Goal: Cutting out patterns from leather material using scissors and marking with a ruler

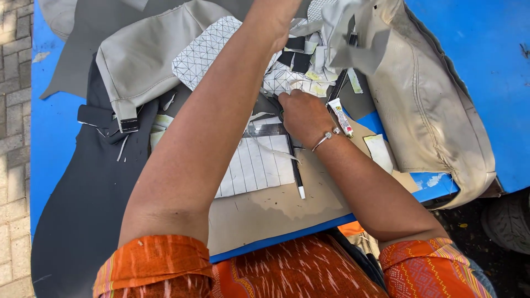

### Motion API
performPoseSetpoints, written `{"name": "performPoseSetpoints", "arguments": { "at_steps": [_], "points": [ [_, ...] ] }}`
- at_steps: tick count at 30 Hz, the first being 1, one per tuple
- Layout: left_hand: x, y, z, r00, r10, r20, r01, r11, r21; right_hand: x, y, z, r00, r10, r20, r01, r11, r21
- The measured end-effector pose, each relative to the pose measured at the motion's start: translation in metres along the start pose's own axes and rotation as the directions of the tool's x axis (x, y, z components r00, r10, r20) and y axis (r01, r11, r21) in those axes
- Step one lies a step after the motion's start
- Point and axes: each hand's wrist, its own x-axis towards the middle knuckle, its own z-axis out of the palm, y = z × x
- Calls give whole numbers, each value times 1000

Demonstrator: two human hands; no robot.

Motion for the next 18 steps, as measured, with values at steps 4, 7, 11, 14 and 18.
{"name": "performPoseSetpoints", "arguments": {
  "at_steps": [4, 7, 11, 14, 18],
  "points": [
    [3, -38, -13, 1000, -5, 11, 3, 993, 117, -7, -2, -9, 1000, -15, -15, 16, 1000, 23],
    [-20, -83, -72, 999, 33, 43, -49, 884, 465, -8, -2, -13, 999, -12, -50, 13, 1000, 18],
    [-74, -109, -117, 992, 51, 111, -117, 667, 736, -2, 12, -12, 990, 46, -131, -54, 997, -59],
    [-111, -86, -106, 988, -16, 152, -101, 678, 728, 6, 29, -11, 987, 87, -134, -91, 996, -22],
    [-128, -82, -78, 954, -74, 289, -189, 600, 777, 13, 36, -3, 990, 92, -111, -81, 992, 101]
  ]
}}
